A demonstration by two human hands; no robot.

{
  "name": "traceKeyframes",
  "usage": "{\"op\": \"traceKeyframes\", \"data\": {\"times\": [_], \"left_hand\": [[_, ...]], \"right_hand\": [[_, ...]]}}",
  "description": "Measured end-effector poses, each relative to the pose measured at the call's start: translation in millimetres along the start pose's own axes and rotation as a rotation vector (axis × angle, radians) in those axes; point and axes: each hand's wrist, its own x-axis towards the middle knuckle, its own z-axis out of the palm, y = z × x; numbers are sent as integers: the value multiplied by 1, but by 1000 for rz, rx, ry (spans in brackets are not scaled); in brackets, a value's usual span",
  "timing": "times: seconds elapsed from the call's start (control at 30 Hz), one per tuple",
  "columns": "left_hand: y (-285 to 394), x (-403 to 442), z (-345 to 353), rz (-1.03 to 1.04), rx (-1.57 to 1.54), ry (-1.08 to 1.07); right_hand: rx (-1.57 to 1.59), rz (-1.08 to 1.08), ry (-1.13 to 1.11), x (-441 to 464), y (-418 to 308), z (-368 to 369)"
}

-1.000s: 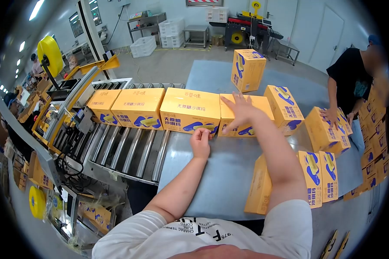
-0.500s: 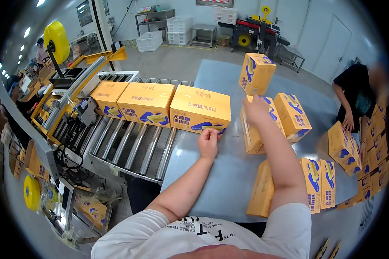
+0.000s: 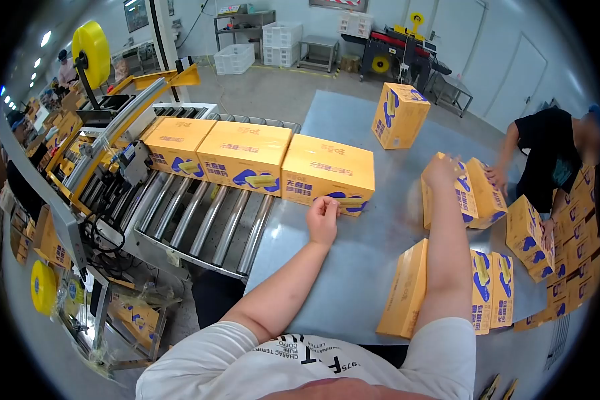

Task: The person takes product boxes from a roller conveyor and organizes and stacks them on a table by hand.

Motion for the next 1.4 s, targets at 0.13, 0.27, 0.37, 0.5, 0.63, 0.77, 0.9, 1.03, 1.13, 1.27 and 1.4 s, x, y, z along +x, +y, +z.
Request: {"op": "traceKeyframes", "data": {"times": [0.13, 0.27, 0.37, 0.5, 0.63, 0.77, 0.9, 1.03, 1.13, 1.27, 1.4], "left_hand": [[0, 1, -1, -19, 27, 15], [-1, 2, -2, -5, 22, 2], [-2, 2, -2, -16, 23, 23], [2, 0, 1, -31, 20, 28], [1, 1, 0, -40, 7, 22], [4, 1, 0, -27, 28, 17], [1, 1, 0, -20, 17, 14], [4, 0, 2, -32, 21, 31], [1, 1, 1, 6, -16, 24], [5, 0, 2, -36, 8, 29], [4, 0, 1, -21, 9, 29]], "right_hand": [[123, -200, -83, -12, -18, -12], [242, -212, -85, -9, -22, 4], [306, -224, -25, 9, -11, 17], [594, -186, -55, 30, 1, 18], [761, -519, -2, -9, -19, -4], [427, -820, -133, -51, -53, -22], [345, -903, -84, -58, -58, -22], [151, -633, 231, -61, -62, -20], [257, -313, 399, -78, -70, -44], [214, -287, 272, -78, -74, -60], [135, -363, -119, -56, -72, -33]]}}
